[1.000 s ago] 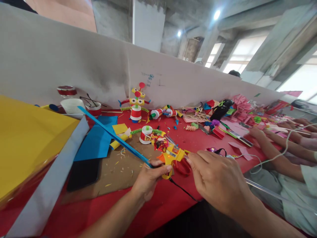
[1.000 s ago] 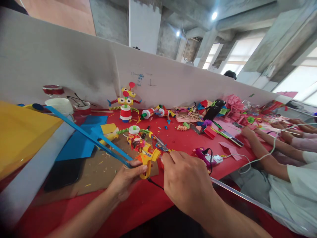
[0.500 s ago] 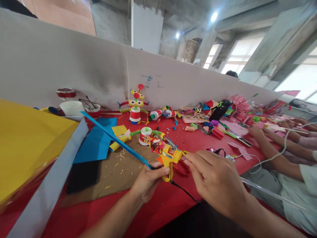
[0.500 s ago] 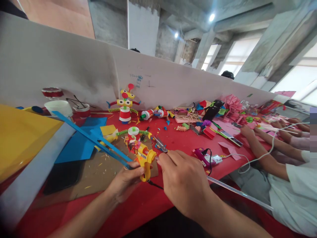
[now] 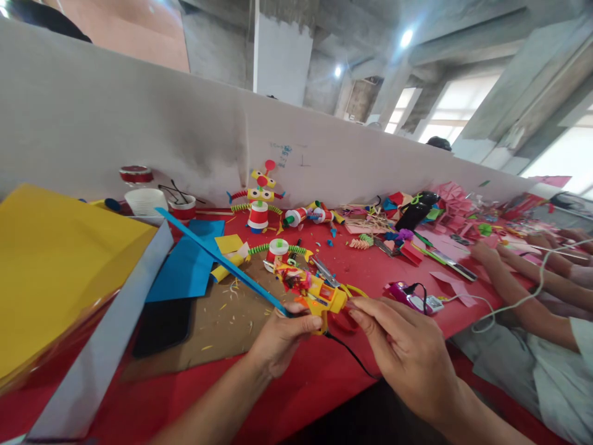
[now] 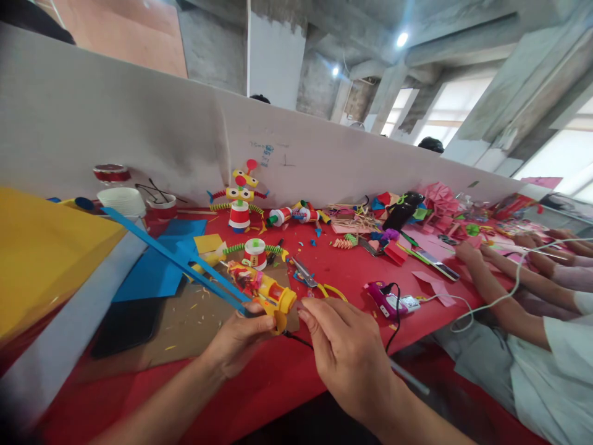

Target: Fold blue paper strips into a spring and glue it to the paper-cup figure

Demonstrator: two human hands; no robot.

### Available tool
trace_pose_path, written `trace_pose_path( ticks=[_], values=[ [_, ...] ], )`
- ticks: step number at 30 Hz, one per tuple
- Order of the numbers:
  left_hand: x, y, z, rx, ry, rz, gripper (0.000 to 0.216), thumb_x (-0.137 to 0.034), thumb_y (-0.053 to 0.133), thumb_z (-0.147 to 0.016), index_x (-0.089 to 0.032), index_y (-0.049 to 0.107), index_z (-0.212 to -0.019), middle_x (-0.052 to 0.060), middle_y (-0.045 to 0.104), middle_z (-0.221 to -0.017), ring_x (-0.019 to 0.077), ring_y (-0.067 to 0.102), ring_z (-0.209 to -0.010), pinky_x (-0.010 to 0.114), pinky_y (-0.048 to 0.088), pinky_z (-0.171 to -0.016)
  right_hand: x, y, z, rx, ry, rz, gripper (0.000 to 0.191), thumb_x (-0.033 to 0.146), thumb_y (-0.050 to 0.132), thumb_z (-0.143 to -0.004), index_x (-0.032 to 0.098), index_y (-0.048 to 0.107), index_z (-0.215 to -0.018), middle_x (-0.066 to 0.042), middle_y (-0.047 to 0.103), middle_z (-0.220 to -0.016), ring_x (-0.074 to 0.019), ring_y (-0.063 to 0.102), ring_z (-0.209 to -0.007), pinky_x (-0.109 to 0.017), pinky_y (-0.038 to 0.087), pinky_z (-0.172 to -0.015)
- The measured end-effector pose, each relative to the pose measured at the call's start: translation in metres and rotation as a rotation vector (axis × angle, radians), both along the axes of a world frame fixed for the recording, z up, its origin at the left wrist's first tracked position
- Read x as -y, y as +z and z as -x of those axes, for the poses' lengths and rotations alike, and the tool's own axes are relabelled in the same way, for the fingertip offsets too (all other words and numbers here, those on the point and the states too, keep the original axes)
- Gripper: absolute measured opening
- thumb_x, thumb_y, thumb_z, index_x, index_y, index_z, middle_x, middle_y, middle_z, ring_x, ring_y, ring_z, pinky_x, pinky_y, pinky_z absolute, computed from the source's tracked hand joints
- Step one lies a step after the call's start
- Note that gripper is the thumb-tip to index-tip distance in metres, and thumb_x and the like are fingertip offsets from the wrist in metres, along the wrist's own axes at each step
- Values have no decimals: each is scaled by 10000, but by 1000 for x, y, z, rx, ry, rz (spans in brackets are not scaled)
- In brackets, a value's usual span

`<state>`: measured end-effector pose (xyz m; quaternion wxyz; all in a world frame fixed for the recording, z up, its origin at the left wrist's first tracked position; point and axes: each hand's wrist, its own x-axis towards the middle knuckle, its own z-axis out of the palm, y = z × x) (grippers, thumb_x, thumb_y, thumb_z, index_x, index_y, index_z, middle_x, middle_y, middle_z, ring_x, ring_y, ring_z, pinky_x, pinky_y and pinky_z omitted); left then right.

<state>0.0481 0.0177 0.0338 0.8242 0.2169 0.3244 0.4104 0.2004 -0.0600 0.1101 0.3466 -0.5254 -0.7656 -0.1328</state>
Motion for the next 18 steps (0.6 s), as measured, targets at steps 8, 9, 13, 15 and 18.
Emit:
trace_pose_path(
  ticks=[8,9,13,15,18],
  values=[
    [-1,-1,-2,-22,9,-49,424,-161,866,-340,-190,531,-598,-46,641,-556,127,612,-542,266,473,-592,2,6,-1,-353,10,471,243,270,412,-944,194,596,-804,34,596,-577,-88,544,-459,-205,427,-477],
    [-1,-1,-2,-25,19,-47,427,-152,862,-340,-192,528,-602,-47,642,-556,128,614,-543,267,475,-594,1,6,-3,-393,24,534,278,291,400,-948,192,592,-774,33,587,-565,-85,529,-444,-201,420,-460],
    [1,-1,-3,-22,70,-19,469,-115,855,-323,-201,507,-625,-53,647,-555,139,629,-554,258,471,-580,-2,8,-7,-402,20,476,195,305,509,-898,201,645,-805,10,653,-644,-105,592,-529,-204,460,-493],
    [2,0,-3,-17,63,-21,462,-124,860,-329,-195,511,-623,-51,643,-547,134,625,-546,250,467,-574,-2,6,-8,-328,-34,299,97,271,592,-845,217,673,-843,-9,698,-733,-134,642,-631,-228,498,-559],
    [3,2,-3,10,38,-23,436,-149,868,-339,-184,530,-611,-51,633,-540,117,609,-530,240,460,-566,-2,4,-8,-192,-55,72,103,182,621,-813,226,687,-880,-27,716,-810,-162,662,-712,-276,533,-640]
  ],
)
